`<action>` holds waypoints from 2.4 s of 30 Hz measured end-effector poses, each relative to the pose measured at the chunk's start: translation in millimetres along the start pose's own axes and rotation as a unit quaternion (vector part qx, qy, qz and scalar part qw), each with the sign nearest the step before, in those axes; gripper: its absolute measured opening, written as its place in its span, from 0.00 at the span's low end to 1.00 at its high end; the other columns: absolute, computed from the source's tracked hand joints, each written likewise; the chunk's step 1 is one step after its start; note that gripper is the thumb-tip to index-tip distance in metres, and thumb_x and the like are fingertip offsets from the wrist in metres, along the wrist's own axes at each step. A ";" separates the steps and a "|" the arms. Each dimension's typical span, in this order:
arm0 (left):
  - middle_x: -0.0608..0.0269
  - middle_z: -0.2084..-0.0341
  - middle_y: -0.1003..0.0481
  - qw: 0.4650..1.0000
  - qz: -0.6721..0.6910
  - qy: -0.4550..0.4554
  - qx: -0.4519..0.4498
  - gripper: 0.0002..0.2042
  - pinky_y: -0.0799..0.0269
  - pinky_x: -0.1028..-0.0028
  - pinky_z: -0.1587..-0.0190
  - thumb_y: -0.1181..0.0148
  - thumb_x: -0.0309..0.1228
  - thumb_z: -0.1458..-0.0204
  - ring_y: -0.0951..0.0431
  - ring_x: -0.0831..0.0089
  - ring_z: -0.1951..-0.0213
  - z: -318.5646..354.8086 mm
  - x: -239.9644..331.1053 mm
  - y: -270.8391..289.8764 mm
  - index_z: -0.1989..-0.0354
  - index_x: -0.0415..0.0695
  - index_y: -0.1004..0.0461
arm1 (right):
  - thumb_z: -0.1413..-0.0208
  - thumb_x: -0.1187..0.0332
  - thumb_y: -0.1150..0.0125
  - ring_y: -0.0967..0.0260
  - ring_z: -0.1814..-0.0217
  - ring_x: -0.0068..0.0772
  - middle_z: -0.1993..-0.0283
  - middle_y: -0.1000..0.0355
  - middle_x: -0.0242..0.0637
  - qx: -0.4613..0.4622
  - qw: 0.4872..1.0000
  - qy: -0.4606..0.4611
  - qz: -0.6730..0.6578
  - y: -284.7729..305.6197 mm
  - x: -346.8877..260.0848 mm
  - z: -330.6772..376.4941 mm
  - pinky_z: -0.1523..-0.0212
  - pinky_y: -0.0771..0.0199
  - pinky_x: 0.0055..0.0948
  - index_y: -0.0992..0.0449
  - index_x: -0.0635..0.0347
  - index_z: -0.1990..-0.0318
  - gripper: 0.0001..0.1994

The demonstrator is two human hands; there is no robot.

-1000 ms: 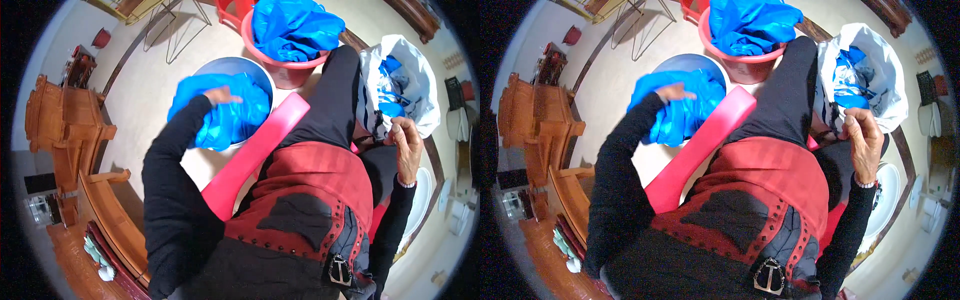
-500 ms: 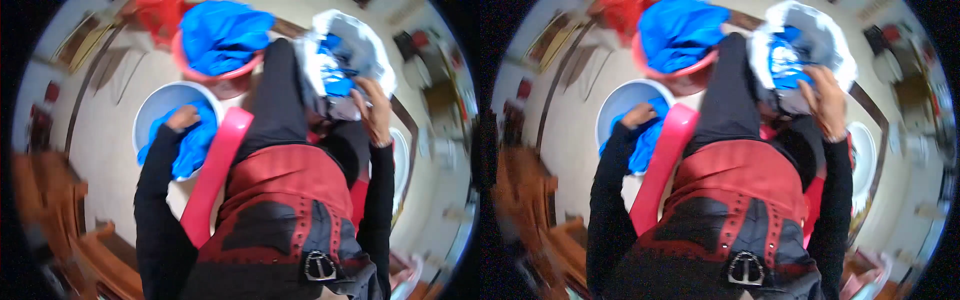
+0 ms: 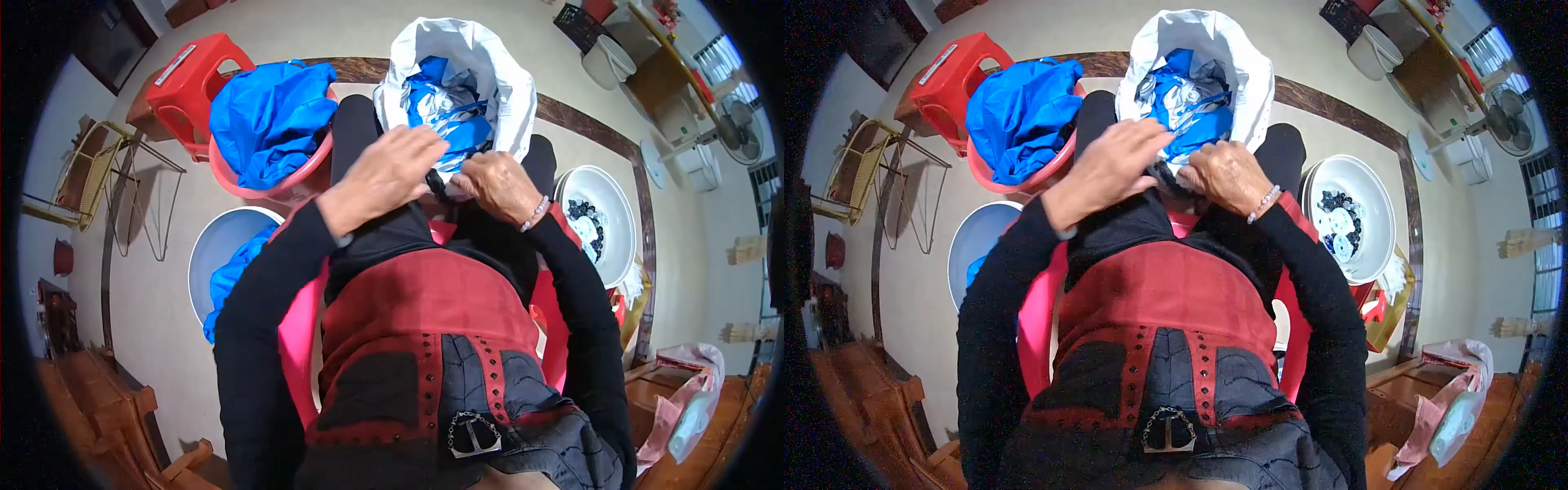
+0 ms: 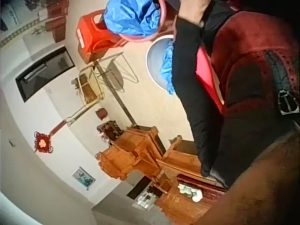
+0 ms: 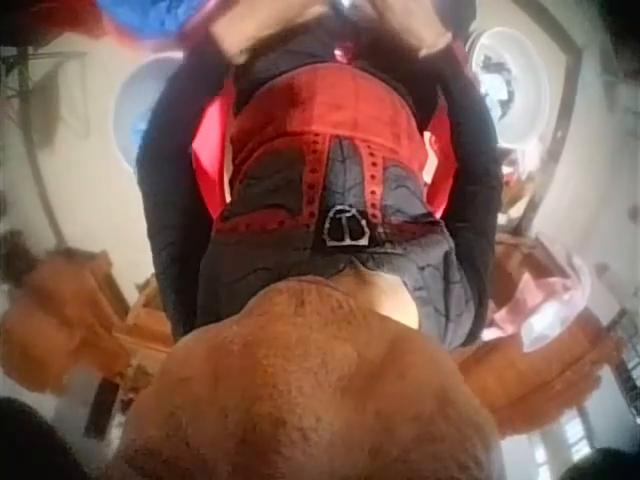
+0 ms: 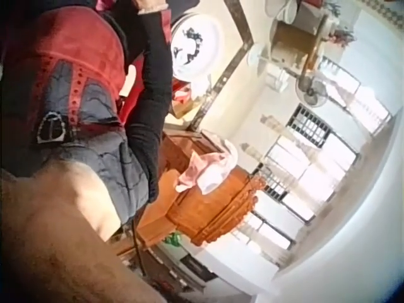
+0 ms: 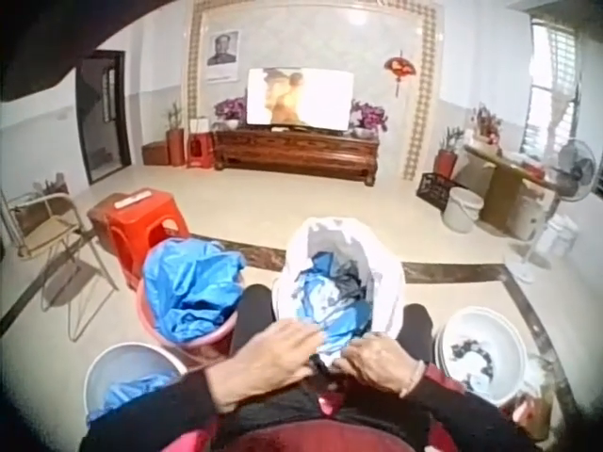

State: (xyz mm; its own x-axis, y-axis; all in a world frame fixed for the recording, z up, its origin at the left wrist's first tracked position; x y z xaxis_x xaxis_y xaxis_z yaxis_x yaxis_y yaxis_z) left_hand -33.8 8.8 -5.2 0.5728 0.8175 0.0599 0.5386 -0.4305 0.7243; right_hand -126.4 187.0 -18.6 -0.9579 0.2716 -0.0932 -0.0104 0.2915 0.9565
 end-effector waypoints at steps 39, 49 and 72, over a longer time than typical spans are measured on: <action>0.48 0.70 0.25 0.978 0.135 0.095 -0.125 0.10 0.31 0.63 0.56 0.45 0.30 0.53 0.23 0.62 0.62 26.1 -7.1 -65.1 0.65 0.38 0.25 | 0.43 0.57 0.44 0.34 0.72 0.23 0.70 0.32 0.31 0.401 0.625 -0.124 -0.658 112.0 56.8 -74.9 0.72 0.32 0.23 0.29 0.59 0.60 0.14; 0.59 0.60 0.25 0.554 0.679 0.476 0.073 0.17 0.30 0.73 0.57 0.48 0.39 0.42 0.25 0.75 0.60 20.4 -40.3 -51.8 0.52 0.39 0.30 | 0.46 0.49 0.43 0.38 0.76 0.27 0.77 0.35 0.32 0.148 0.592 -0.015 -0.792 78.5 4.1 24.6 0.68 0.33 0.24 0.32 0.59 0.69 0.20; 0.47 0.74 0.24 0.936 0.113 0.125 -0.309 0.13 0.28 0.58 0.66 0.40 0.36 0.59 0.23 0.47 0.67 14.3 -139.5 -53.4 0.70 0.39 0.24 | 0.53 0.70 0.38 0.29 0.70 0.37 0.71 0.29 0.37 -0.197 0.745 0.199 -0.606 47.0 -109.3 12.7 0.68 0.32 0.34 0.28 0.59 0.63 0.10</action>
State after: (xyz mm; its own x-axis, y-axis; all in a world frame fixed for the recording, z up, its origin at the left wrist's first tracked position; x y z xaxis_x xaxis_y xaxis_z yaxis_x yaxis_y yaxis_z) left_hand -133.7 -87.7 -62.1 0.4246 0.8298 0.3621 -0.0824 -0.3629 0.9282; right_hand -18.6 182.6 33.0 -0.1846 -0.2891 -0.9393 -0.9447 -0.2114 0.2507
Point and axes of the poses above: each hand's wrist, its own z-axis away from the middle knuckle, its own y-axis out of the back of the hand, x = y × z, the point moved 2 cm from there along -z, towards the middle knuckle
